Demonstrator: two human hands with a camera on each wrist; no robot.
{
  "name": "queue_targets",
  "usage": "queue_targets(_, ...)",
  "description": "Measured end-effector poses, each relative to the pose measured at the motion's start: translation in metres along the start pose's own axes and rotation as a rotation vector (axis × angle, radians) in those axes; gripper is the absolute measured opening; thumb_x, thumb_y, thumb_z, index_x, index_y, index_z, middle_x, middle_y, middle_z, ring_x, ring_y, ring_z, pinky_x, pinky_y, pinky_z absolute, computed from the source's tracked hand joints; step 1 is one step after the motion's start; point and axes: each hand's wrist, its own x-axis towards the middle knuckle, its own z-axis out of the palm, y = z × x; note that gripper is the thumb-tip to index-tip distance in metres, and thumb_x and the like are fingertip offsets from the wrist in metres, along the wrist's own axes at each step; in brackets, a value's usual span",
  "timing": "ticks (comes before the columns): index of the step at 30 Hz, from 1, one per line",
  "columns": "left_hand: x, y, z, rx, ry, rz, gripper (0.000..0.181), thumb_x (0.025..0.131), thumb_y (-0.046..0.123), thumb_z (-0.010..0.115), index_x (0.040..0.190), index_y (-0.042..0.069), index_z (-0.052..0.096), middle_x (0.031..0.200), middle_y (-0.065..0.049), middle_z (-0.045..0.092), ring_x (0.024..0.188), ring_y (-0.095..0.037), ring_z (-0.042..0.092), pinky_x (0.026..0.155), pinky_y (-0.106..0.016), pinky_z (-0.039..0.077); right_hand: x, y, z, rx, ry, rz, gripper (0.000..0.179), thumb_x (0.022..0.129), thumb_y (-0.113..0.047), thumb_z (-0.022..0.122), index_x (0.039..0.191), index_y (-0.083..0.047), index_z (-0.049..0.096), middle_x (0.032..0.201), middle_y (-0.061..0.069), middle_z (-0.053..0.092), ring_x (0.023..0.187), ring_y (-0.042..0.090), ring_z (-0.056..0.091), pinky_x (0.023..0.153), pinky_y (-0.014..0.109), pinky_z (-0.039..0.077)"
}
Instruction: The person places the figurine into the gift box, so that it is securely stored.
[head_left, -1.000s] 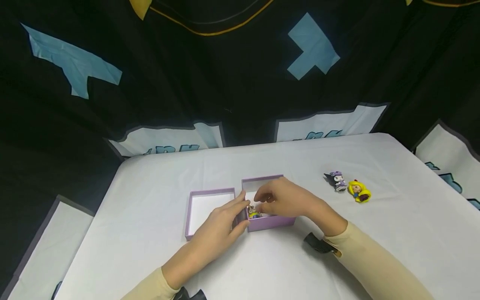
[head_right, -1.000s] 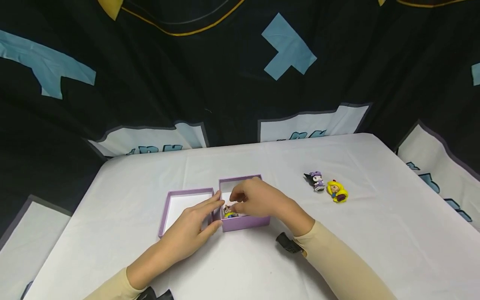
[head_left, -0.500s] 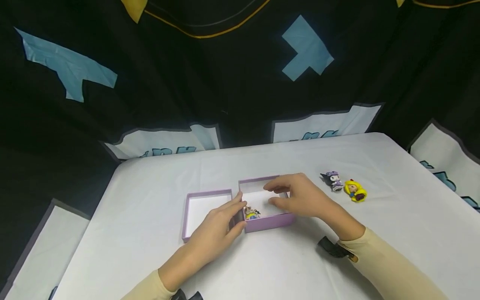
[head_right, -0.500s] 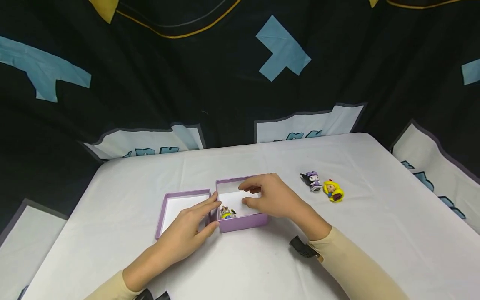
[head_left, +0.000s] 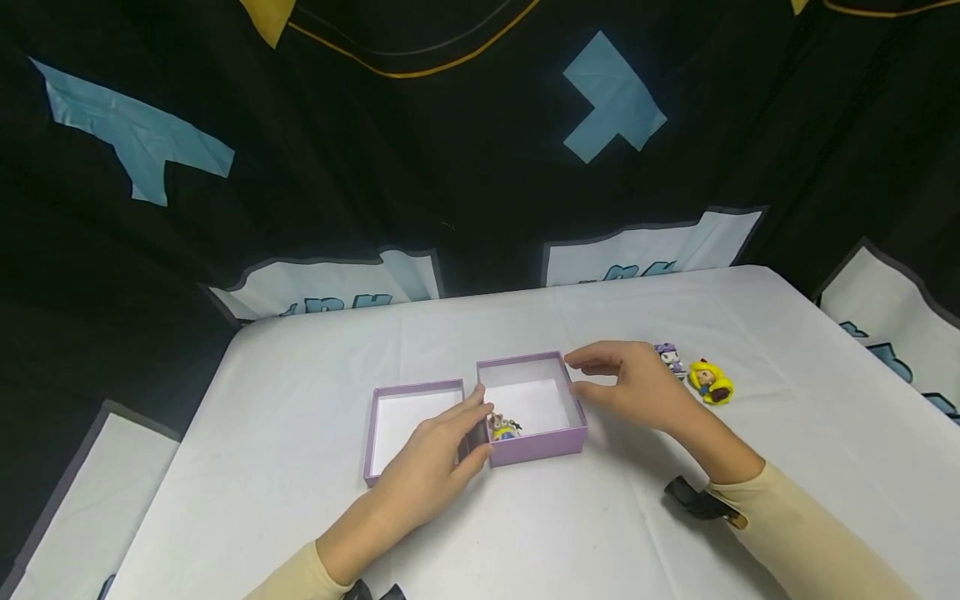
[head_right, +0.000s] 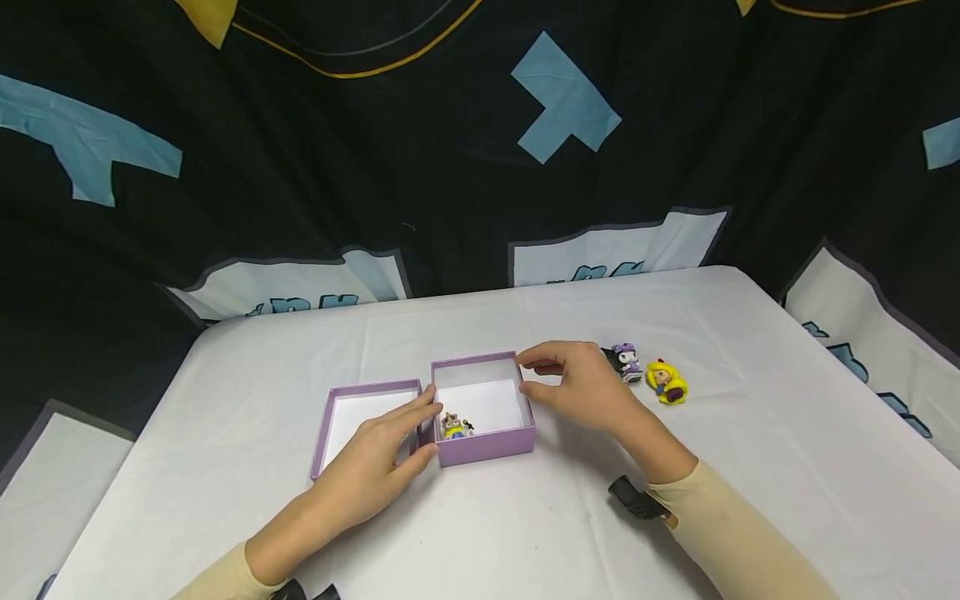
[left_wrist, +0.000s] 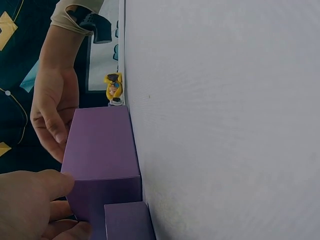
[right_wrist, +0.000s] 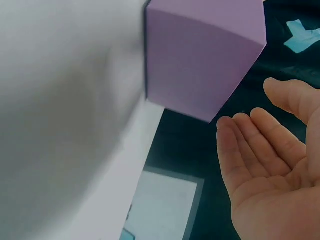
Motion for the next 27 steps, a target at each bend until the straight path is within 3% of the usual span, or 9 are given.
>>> queue_targets(13,0.0,0.001,-0.001,-0.003,-0.001,-0.003,0.048,0.093,0.021,0.067,0.137,0.007,0.055,0.152,-0.007,0.038,0.136,-0.019,0.039,0.11,-0.032,0.033,-0.008,0.033,-0.029,-0.006,0.08,0.054,0.035,0.082,-0.015,0.079,0.116,-0.013,0.07,0.115,0.005,0.069,0.106,0.025,0.066,0.091,0.042,0.054)
queue_targets(27,0.0,0.001,0.0,0.004,0.011,0.007,0.048,0.092,0.022,0.069,0.136,0.006,0.057,0.15,-0.009,0.041,0.135,-0.019,0.041,0.109,-0.035,0.036,-0.012,0.067,-0.061,-0.091,0.083,0.13,0.049,0.081,-0.007,0.078,0.127,-0.004,0.062,0.126,0.017,0.063,0.114,0.037,0.06,0.096,0.05,0.049)
